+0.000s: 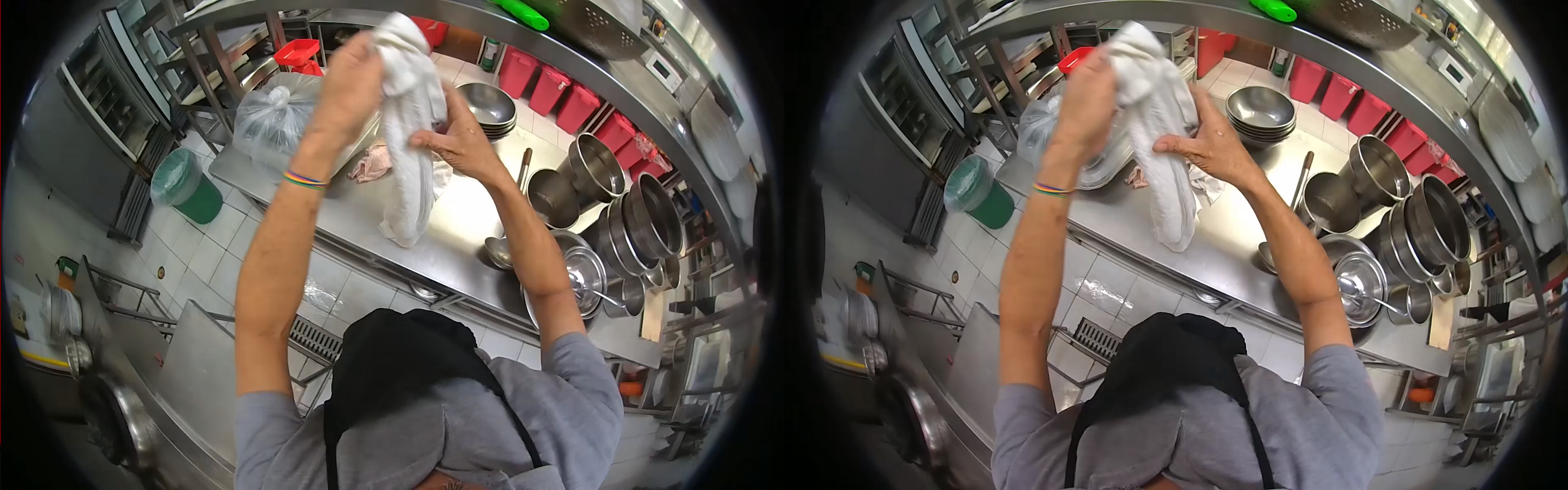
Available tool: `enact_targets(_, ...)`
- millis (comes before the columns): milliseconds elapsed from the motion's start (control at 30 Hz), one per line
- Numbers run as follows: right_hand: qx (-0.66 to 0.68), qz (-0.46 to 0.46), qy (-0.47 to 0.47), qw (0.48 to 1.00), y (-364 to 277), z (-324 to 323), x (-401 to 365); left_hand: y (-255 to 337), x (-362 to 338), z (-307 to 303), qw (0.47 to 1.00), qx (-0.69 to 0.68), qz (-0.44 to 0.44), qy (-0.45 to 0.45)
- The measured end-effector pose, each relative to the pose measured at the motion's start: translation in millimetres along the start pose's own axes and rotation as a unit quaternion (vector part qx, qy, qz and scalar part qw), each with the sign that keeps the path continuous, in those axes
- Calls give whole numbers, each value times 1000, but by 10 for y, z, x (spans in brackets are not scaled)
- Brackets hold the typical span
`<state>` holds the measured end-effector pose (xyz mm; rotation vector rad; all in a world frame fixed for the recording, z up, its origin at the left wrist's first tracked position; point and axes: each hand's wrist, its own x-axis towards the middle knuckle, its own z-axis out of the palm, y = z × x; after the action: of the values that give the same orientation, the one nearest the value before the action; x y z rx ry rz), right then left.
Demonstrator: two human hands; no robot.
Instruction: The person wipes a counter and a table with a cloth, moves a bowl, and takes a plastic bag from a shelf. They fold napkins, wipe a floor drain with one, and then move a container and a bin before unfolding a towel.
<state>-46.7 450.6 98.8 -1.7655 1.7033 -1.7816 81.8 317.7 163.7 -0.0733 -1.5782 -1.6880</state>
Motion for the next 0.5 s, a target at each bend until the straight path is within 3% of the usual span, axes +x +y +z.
enact_targets(67, 92, 211, -170, 958, 171, -155, -4, 217, 35, -196, 998, 43, 38, -9)
enact_targets(167, -1, 57, -159, 986, -4, -77, -26, 565, -95, -240, 998, 39, 35, 19)
enact_targets(200, -28, 111, -194, 974, -170, -22, -57, 595, -100, -224, 999, 18, 23, 22)
enact_targets(233, -49, -17, -188, 981, 328, 227, -141, 608, -120, -206, 1000, -3, 10, 28)
enact_targets(300, -50, 24, -291, 955, 639, 629, -409, 603, -169, -220, 999, -15, -15, 39)
enact_targets(333, 13, 88, -373, 923, 590, 749, -558, 564, -196, -255, 999, -5, -26, 45)
enact_targets(400, 61, 307, -381, 870, 773, 976, -766, 547, -289, -353, 999, -6, 0, 31)
enact_targets(500, 148, 444, -239, 851, 822, 810, -788, 507, -513, -813, 987, 78, 24, 136)
